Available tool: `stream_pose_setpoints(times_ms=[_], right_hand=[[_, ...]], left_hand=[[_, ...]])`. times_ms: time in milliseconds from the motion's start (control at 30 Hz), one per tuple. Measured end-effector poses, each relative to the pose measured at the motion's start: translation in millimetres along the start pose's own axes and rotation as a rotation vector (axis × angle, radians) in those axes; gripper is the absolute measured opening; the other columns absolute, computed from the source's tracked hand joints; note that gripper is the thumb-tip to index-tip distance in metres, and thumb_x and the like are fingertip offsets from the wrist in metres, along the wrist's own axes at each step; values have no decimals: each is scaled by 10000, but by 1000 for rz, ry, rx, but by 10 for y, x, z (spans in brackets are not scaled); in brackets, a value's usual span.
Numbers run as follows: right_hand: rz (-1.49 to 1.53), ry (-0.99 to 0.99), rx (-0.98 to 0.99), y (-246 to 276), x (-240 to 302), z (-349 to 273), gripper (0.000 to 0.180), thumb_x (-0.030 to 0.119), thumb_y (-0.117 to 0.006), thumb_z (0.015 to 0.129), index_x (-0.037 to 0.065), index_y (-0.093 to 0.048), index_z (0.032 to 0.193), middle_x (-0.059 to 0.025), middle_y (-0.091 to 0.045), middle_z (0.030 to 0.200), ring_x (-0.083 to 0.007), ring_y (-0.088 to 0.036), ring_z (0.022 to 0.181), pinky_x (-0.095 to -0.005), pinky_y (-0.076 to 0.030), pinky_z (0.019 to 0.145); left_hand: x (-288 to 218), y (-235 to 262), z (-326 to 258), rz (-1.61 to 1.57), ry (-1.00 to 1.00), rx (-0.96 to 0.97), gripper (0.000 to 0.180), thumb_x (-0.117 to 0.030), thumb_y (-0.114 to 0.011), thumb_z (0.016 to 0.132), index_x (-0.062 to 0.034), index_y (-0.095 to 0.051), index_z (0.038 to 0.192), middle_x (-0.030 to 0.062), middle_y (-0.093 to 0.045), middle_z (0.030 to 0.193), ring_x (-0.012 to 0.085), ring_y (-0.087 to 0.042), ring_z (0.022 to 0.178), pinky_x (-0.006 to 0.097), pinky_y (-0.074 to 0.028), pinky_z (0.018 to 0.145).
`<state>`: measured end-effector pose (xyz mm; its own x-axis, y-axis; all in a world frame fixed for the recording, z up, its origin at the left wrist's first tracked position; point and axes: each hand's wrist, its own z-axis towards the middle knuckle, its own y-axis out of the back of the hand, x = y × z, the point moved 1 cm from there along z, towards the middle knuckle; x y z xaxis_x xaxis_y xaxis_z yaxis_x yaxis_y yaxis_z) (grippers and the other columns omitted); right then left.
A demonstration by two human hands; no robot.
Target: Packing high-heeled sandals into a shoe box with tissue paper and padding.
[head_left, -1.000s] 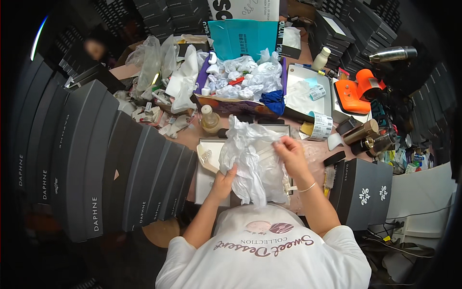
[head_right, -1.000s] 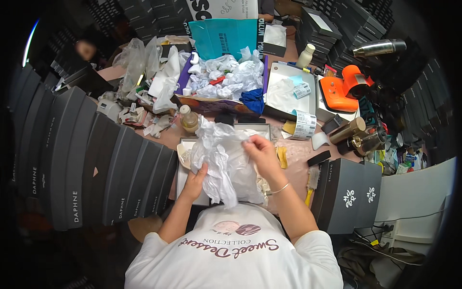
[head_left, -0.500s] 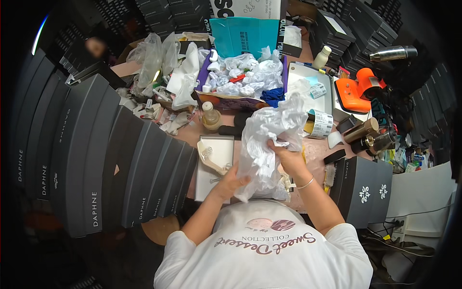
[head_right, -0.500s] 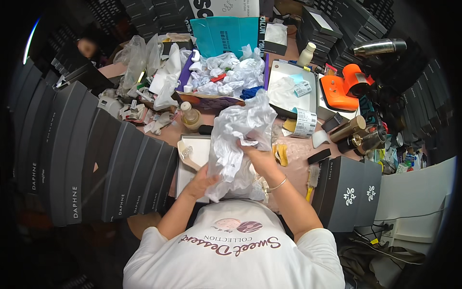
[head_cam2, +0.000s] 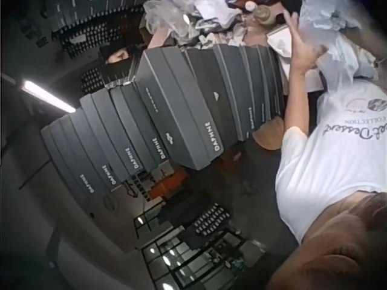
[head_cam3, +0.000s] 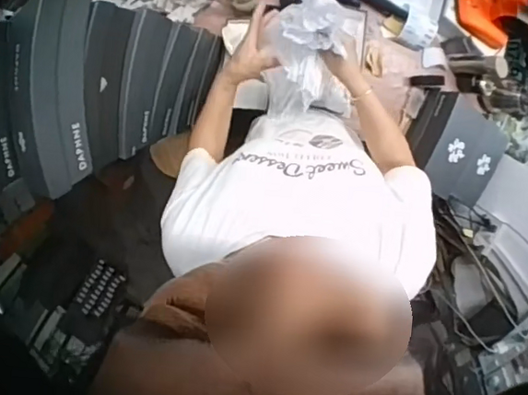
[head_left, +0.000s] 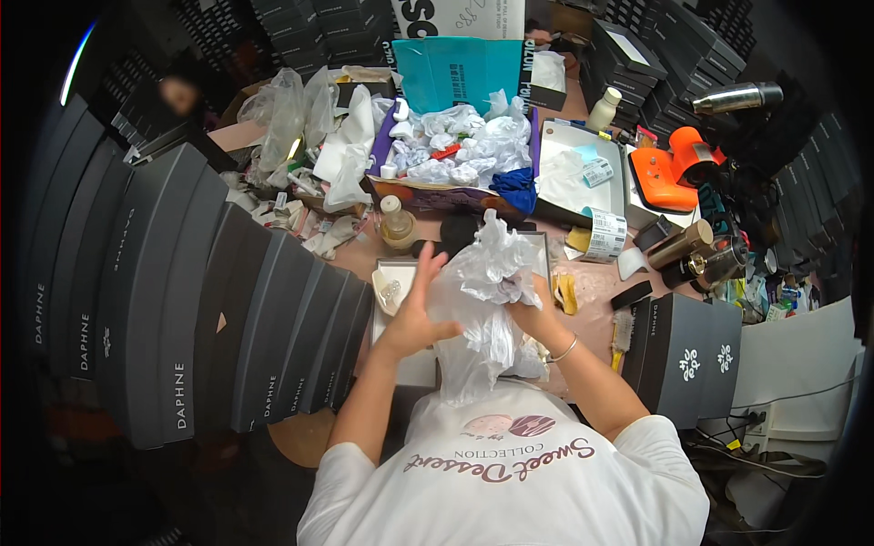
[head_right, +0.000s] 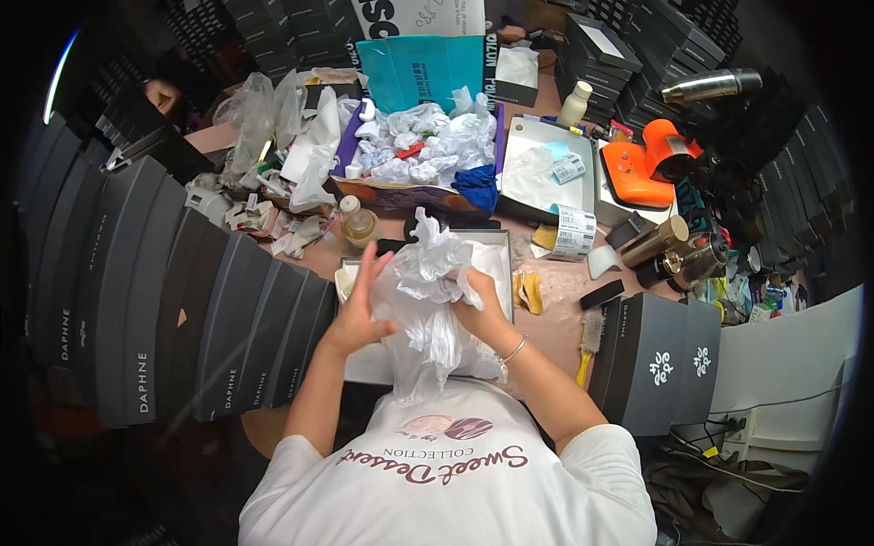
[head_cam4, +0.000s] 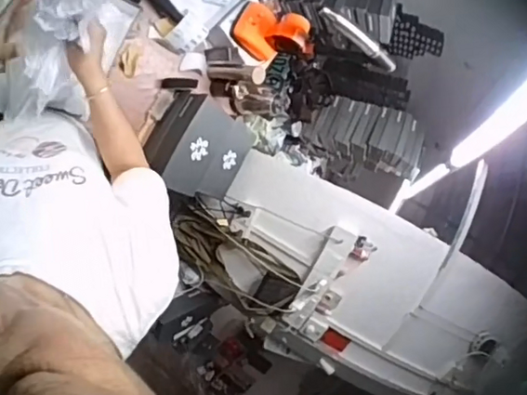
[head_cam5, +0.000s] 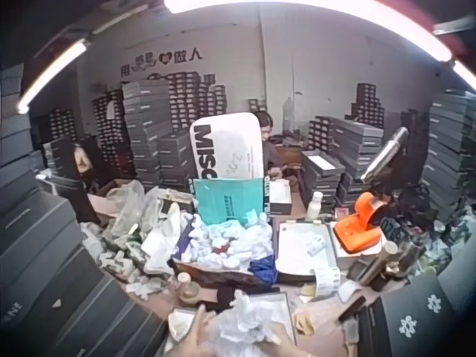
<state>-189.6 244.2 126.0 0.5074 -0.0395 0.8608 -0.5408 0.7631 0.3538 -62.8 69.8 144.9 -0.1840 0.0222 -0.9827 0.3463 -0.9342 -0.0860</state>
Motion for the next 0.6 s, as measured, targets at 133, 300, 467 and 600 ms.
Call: stream_pose_setpoints(times_ms=[133,300,467,600], right_hand=[[156,-186,180,145,142,12,301,-106,-605,748,11,-629,1024,-91,-666,976,-215,-635,872,-296,-490,769],[382,-160,311,837,292,146,989,308,-856,626,22,-329,1412,-165,-496,1332,-250,-443,1274,-363,-314,1078],[-140,-234,425,652,602,346,456,151,-771,735,12,-598,1133,-98,-657,1053,-172,-618,961,-305,-473,847],[288,-126,-86,924,712,542,165,-37,-584,820,-8,-600,981,-53,-647,936,-93,-608,804,-224,-492,698]], left_hand=[[126,-153,220,-70,168,-20,417,-30,-646,811,14,-559,1216,129,-638,1112,217,-614,1007,307,-470,869],[-77,-120,216,443,-46,72,303,52,-592,751,-1,-648,1044,139,-666,922,256,-649,850,307,-492,738],[-150,-289,287,574,-97,203,258,28,-618,733,-7,-647,986,167,-635,883,317,-627,784,329,-485,679],[130,-174,161,488,91,144,244,22,-633,759,-11,-657,999,139,-656,845,230,-630,713,306,-482,658]])
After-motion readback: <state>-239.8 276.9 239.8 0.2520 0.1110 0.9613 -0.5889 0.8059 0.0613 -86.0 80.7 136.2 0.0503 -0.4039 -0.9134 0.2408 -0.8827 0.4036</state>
